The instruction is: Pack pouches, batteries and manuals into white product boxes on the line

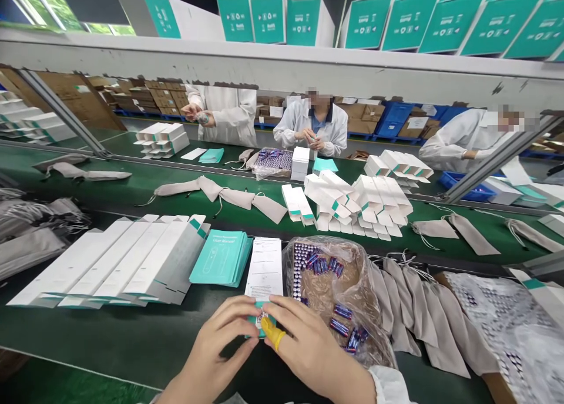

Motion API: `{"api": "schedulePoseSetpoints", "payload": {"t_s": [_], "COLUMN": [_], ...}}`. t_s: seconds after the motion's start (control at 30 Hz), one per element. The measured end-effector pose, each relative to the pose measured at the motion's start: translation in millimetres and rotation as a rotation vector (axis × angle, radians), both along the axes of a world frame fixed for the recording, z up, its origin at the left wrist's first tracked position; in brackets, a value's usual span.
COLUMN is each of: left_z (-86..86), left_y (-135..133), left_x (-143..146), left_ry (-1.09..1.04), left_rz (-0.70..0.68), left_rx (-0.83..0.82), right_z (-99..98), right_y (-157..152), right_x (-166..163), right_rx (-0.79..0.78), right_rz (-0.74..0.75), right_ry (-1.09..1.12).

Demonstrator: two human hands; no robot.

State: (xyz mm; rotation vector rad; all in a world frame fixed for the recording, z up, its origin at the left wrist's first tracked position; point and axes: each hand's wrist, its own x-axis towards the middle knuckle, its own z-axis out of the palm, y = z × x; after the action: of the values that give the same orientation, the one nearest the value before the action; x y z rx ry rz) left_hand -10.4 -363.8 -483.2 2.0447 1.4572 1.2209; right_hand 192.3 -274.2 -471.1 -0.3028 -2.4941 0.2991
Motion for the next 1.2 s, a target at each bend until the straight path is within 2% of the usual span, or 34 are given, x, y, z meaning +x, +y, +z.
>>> {"api": "schedulePoseSetpoints", "payload": {"t_s": [0.13, 0.2, 0.3, 0.37, 0.4, 0.47, 0.5, 0.57, 0.63, 0.67, 0.73, 0.8, 0.9, 0.97, 1.2], "left_z": [-32.9, -44.2, -46.4, -42.6, -40.9, -40.7, -42.4, -49.1, -57.8, -61.8, -67.9, -71.0, -72.3, -72.0, -55.6], "left_y": [-4, -3, 0, 5, 9, 19, 25, 37, 47, 52, 59, 64, 68, 68, 72], "left_x": [-1, -1, -8, -21, -30, -52, -63, -83, -97, -100, -103, -102, -99, -99, -102], "left_ry": [0.122, 0.116, 0.016, -0.020, -0.012, 0.048, 0.093, 0.204, 0.336, 0.399, 0.494, 0.538, 0.563, 0.583, 0.607], "left_rz": [0.017, 0.018, -0.067, -0.051, 0.019, 0.248, 0.370, 0.559, 0.673, 0.712, 0.760, 0.786, 0.813, 0.831, 0.870], "left_rx": [0.252, 0.319, 0.253, 0.192, 0.166, 0.101, 0.052, -0.070, -0.181, -0.227, -0.286, -0.298, -0.271, -0.246, -0.234], "right_z": [-23.2, -35.9, -40.3, -27.5, -16.8, 8.2, 20.2, 37.1, 40.1, 36.1, 19.4, -2.5, -29.6, -39.8, -54.2], "right_y": [-6, -9, -12, -9, -3, 16, 30, 66, 106, 126, 159, 183, 206, 217, 244], "right_x": [7, 6, -4, -7, -5, 3, 9, 19, 18, 12, -8, -32, -59, -65, -75], "right_rx": [-0.130, -0.160, -0.213, -0.274, -0.329, -0.499, -0.597, -0.742, -0.896, -1.023, -1.300, -1.436, -1.511, -1.528, -1.560], "right_rz": [0.040, 0.042, -0.019, -0.068, -0.082, -0.137, -0.202, -0.393, -0.535, -0.547, -0.518, -0.533, -0.623, -0.680, -0.804], "right_ry": [-0.038, -0.013, -0.022, -0.093, -0.130, -0.087, 0.023, 0.387, 0.633, 0.626, 0.463, 0.353, 0.291, 0.281, 0.366]}}
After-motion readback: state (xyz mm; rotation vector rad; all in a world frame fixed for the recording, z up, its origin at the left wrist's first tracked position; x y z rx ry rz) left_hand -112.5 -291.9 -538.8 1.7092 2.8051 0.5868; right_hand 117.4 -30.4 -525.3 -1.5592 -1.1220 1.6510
